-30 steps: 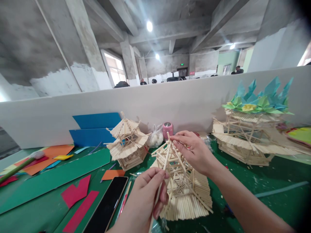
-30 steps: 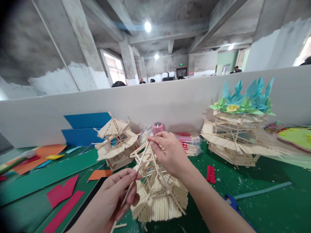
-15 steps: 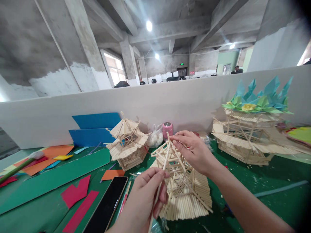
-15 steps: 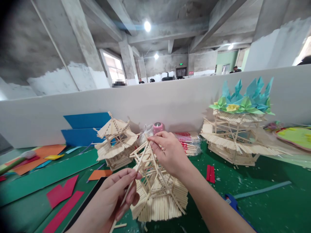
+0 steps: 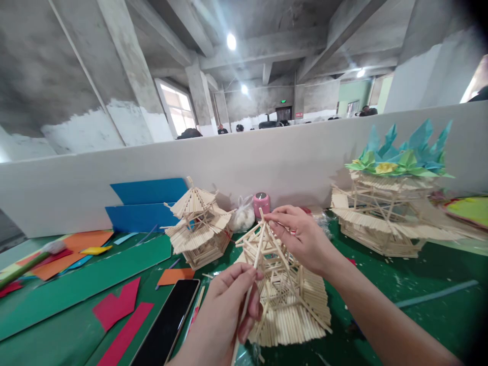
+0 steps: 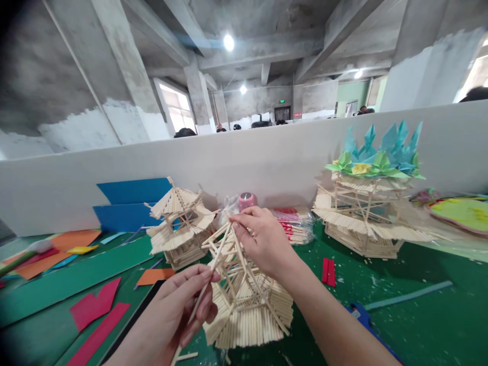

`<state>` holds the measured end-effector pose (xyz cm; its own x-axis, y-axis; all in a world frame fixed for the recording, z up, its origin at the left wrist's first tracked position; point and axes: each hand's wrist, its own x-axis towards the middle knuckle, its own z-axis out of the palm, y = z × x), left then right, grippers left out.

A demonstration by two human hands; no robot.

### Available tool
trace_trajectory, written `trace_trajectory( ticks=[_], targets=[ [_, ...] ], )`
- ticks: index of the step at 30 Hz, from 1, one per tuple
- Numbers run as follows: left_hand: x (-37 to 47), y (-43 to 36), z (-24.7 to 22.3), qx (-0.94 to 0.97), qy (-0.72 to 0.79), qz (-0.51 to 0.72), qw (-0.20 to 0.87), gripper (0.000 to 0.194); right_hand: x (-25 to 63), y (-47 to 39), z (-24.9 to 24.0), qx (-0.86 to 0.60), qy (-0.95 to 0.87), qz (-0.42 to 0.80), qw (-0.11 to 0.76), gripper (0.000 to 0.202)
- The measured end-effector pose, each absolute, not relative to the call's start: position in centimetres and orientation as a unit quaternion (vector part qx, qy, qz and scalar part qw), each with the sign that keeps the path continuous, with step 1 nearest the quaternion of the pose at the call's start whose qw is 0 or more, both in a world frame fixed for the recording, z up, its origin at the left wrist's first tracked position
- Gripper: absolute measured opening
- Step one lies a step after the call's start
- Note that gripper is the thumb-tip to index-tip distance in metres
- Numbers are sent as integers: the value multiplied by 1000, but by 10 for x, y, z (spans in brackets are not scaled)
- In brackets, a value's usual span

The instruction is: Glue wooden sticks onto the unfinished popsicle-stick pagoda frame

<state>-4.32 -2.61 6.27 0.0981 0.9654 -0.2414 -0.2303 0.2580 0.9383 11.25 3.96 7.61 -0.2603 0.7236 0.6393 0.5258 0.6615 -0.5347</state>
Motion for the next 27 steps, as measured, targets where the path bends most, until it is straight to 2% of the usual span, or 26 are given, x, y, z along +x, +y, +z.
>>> trace_trajectory(
  ticks=[27],
  targets=[
    [-42,-29,67,390,476,476,628,20,112,40,75,-396,-786,106,462,24]
  ],
)
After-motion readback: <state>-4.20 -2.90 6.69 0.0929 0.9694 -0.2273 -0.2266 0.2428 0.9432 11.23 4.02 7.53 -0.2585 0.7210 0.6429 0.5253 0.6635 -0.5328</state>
